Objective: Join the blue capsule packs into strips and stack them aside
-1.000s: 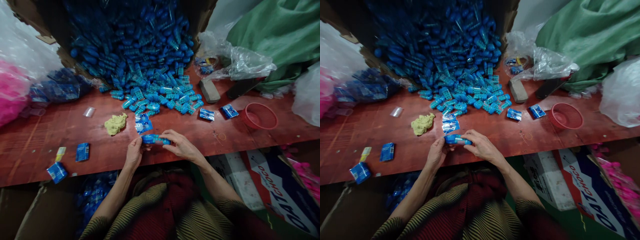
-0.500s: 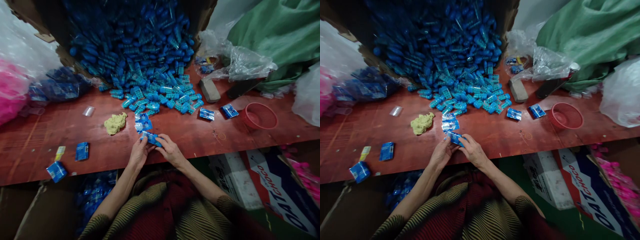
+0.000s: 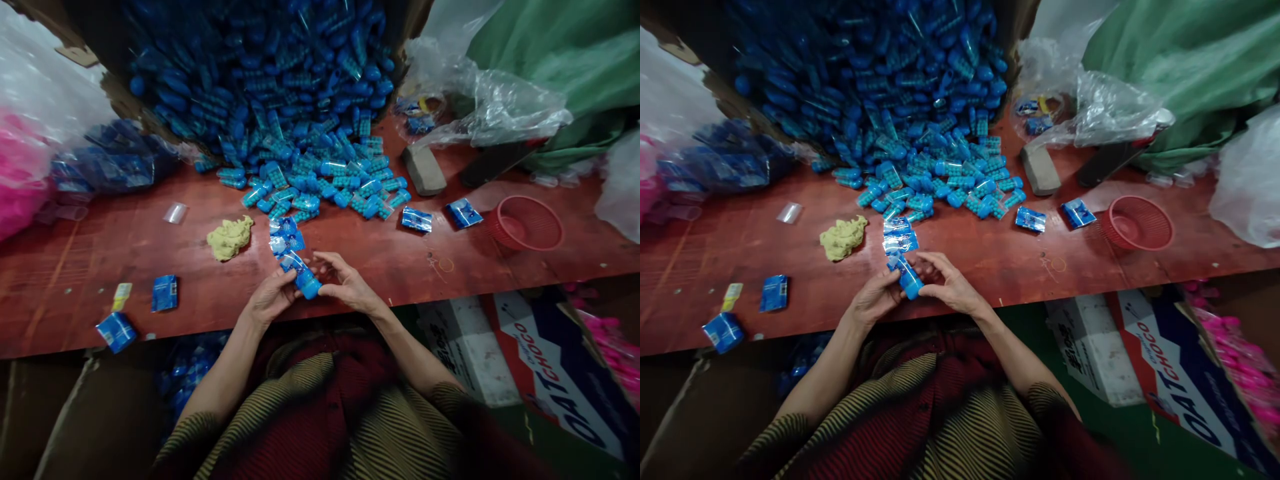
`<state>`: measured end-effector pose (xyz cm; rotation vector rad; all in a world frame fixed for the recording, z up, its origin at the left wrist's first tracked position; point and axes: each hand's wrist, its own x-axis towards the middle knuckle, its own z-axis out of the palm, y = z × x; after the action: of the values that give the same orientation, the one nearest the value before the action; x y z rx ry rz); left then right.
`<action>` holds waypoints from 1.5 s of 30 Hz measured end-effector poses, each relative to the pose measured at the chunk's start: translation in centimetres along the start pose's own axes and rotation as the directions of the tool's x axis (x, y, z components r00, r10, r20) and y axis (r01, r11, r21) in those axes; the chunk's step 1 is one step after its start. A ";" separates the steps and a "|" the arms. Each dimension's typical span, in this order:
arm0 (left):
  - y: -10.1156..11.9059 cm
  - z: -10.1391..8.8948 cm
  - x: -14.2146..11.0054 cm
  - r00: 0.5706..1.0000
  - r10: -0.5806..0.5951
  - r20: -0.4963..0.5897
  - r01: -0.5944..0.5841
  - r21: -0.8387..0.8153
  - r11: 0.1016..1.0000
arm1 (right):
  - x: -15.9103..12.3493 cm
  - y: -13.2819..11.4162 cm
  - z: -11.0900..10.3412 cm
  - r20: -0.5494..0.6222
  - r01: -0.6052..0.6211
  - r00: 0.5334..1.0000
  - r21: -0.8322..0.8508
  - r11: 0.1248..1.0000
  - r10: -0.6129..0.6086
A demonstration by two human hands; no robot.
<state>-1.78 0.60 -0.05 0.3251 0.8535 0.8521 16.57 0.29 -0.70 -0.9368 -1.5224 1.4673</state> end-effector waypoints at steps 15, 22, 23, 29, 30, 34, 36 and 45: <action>-0.5 0.6 -0.5 0.982 -0.114 0.154 0.117 -0.015 0.993 | -0.2 -0.6 -0.6 0.259 -0.150 0.962 0.233 0.961 0.087; -1.5 1.2 -0.8 0.993 -0.102 0.066 0.104 -0.036 0.994 | -0.4 0.5 0.1 0.187 -0.159 0.977 0.335 0.929 0.100; -1.7 1.2 -0.8 0.994 -0.096 0.059 0.098 -0.037 0.995 | -0.4 0.7 0.1 0.174 -0.165 0.978 0.331 0.929 0.112; -2.4 1.5 -1.0 0.996 -0.003 0.088 0.010 -0.085 0.996 | -0.7 0.9 0.6 0.068 -0.097 0.994 0.274 0.957 0.082; -2.4 1.6 -1.0 0.996 0.015 0.091 -0.006 -0.093 0.996 | -0.8 0.9 0.7 0.034 -0.075 0.997 0.237 0.969 0.069; -2.6 1.9 -1.2 0.997 0.046 0.066 -0.038 -0.109 0.993 | -1.2 0.7 1.5 -0.121 -0.008 0.993 0.037 0.999 0.012; -2.7 2.0 -1.2 0.997 0.056 0.051 -0.049 -0.120 0.991 | -1.3 0.7 1.9 -0.170 0.013 0.985 -0.028 1.000 -0.018; -2.9 2.5 -1.0 0.996 0.093 -0.006 -0.093 -0.133 0.987 | -1.3 0.7 2.8 -0.271 -0.014 0.963 -0.086 0.996 -0.010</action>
<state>1.32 -1.84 0.40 0.2495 0.7816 0.9906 14.51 -1.95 -1.51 -1.1418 -1.3909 1.2238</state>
